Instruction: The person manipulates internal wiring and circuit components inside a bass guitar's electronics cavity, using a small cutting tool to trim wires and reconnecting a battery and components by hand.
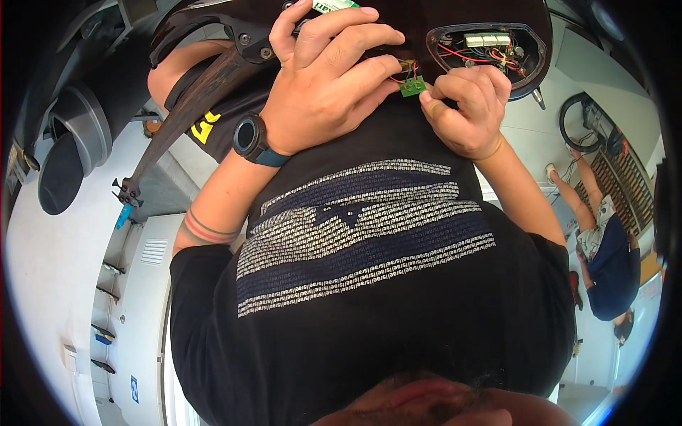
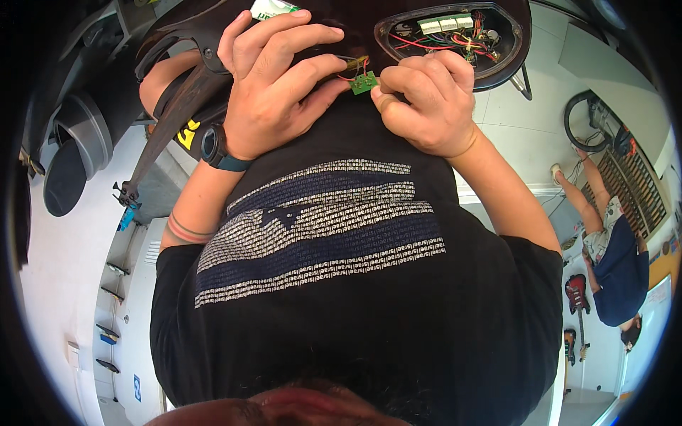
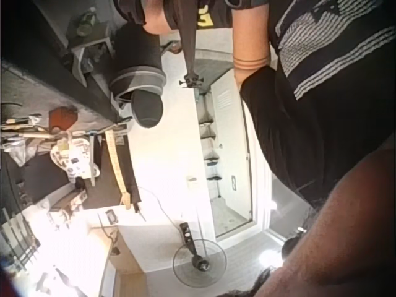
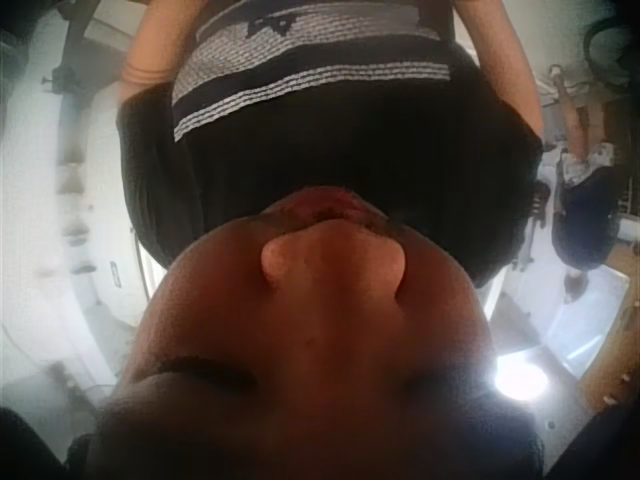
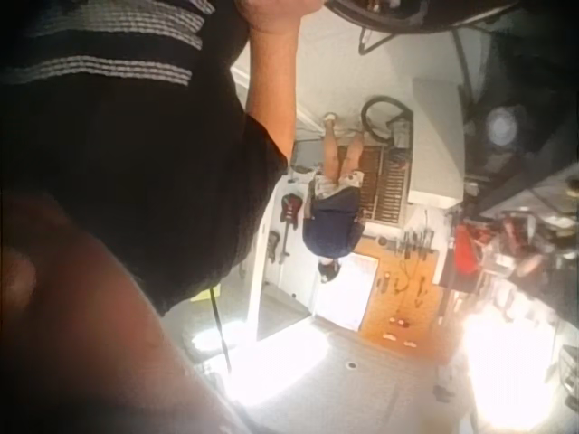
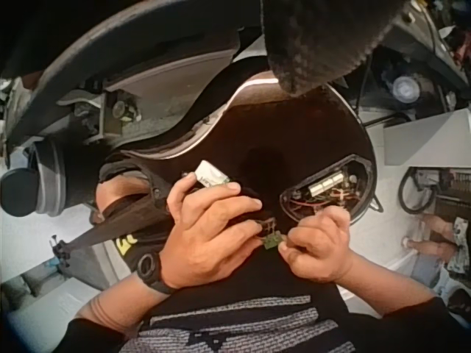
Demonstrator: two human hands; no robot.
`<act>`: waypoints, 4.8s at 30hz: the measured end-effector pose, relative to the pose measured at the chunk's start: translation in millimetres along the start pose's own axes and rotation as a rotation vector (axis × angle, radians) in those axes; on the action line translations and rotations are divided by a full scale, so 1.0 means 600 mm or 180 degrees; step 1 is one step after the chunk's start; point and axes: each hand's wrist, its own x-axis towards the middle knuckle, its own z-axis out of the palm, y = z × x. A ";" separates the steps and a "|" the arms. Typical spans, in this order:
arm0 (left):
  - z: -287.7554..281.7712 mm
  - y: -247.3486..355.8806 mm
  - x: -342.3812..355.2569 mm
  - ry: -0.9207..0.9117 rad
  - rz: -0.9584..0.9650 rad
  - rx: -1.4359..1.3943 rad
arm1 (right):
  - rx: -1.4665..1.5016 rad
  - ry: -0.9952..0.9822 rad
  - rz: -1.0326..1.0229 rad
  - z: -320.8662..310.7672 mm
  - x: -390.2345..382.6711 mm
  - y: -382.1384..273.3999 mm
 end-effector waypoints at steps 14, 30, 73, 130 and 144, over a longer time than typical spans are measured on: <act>0.003 -0.005 -0.002 -0.0030 -0.0060 -0.0027 | -0.0044 -0.0055 -0.0034 -0.001 0.002 0.001; -0.013 0.001 0.014 -0.0163 0.0065 -0.0222 | -0.0085 -0.0038 0.0023 -0.001 0.001 -0.001; 0.003 -0.003 0.002 -0.0185 0.0001 -0.0407 | 0.0189 -0.0056 0.0332 -0.005 -0.001 -0.001; -0.039 -0.066 -0.051 0.0630 -0.0439 -0.0880 | 0.0465 -0.0421 0.0722 -0.054 0.044 -0.031; -0.112 -0.138 -0.132 -0.0675 -0.1449 0.0441 | 0.1343 0.1676 0.3770 -0.142 -0.024 0.172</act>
